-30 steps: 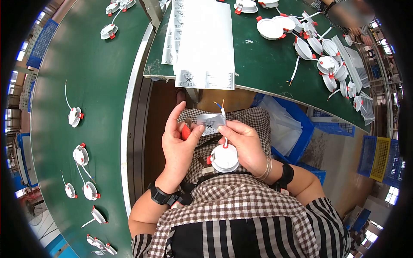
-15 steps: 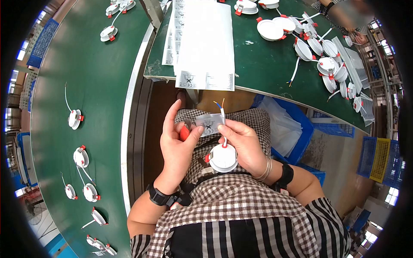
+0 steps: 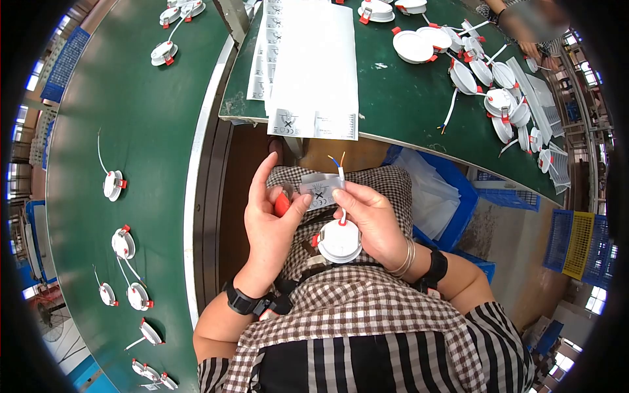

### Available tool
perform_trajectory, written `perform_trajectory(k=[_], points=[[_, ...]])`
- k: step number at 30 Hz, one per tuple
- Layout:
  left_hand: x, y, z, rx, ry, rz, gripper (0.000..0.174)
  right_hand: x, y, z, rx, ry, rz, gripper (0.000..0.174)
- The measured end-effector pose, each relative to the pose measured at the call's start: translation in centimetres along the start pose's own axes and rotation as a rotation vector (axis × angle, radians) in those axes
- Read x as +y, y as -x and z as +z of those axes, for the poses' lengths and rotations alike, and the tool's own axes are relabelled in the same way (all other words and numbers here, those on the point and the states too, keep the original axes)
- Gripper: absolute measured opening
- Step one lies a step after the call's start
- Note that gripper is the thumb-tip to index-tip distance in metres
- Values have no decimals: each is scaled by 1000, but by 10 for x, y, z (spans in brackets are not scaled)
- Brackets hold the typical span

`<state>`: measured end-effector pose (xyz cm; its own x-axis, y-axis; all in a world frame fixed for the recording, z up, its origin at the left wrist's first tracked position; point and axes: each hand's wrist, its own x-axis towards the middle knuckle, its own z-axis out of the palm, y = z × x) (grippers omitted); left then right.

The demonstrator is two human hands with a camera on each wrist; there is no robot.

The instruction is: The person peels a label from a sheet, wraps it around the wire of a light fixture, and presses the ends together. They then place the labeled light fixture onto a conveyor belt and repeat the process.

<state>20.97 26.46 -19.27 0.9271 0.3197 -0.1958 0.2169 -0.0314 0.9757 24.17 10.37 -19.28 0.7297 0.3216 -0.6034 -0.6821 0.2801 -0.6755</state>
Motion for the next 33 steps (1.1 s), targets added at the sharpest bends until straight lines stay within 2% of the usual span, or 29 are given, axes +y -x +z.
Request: perform_trajectory(k=[33], points=[[-7,-8,-4,-13,-12,-7,70,2,-6,2,8,-32,30,23]])
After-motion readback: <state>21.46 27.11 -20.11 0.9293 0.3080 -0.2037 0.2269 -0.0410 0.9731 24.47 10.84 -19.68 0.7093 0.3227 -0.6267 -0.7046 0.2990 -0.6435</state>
